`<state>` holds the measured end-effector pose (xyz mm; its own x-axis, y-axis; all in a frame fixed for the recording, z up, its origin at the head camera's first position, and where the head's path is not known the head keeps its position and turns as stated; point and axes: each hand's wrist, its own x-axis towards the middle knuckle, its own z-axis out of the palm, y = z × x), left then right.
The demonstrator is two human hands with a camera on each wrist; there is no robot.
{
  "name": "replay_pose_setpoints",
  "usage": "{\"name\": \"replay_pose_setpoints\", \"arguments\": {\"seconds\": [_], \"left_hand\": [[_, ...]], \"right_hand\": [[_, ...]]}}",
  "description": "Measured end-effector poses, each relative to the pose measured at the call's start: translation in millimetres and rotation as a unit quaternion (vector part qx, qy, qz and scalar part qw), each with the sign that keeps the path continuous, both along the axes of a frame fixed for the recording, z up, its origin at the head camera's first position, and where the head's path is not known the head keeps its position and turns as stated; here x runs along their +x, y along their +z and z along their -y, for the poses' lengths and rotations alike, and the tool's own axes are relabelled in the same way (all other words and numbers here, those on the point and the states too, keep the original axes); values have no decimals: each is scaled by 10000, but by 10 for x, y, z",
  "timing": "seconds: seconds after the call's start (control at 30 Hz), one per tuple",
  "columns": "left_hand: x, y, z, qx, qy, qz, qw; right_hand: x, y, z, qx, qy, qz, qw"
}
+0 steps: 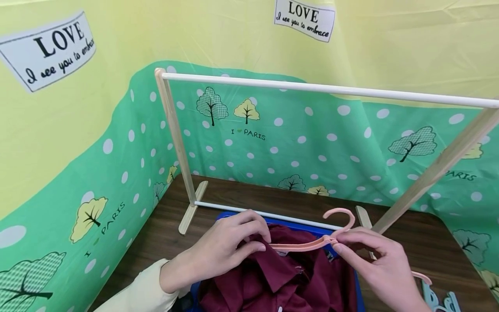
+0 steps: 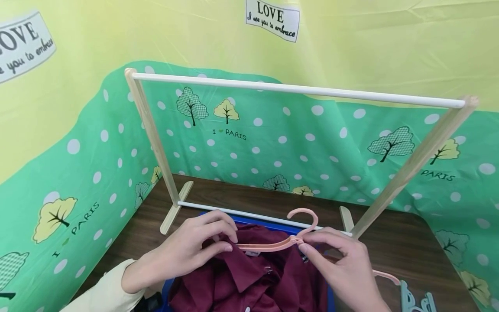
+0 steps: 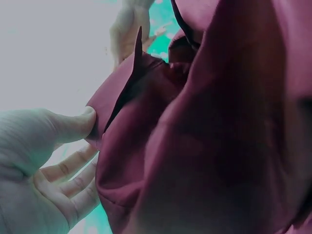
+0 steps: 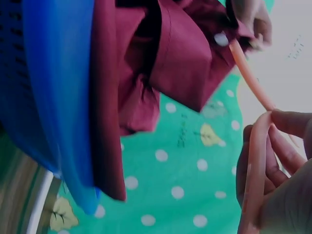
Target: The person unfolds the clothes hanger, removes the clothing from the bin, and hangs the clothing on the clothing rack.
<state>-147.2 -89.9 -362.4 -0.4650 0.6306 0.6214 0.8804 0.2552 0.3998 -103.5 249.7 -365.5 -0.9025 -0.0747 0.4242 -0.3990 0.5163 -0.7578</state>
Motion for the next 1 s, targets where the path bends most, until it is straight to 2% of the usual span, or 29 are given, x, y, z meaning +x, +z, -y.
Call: {"name": "replay_pose_setpoints", "arguments": {"seconds": [0.1, 0.57, 0.93, 1.0], "left_hand": [[13, 37, -54, -55, -49, -16, 10000], [61, 140, -286, -73, -155, 111, 9998], [80, 127, -369, 22, -157, -70, 9998], [88, 122, -380, 8, -138, 57, 9999]], "right_hand": [[-13, -6, 87, -182, 201, -64, 9996], [-55, 39, 378, -241, 778, -426, 9958], [-51, -3, 504, -395, 1021, -542, 9925], [-45, -16, 518, -441, 1019, -578, 9921]]}}
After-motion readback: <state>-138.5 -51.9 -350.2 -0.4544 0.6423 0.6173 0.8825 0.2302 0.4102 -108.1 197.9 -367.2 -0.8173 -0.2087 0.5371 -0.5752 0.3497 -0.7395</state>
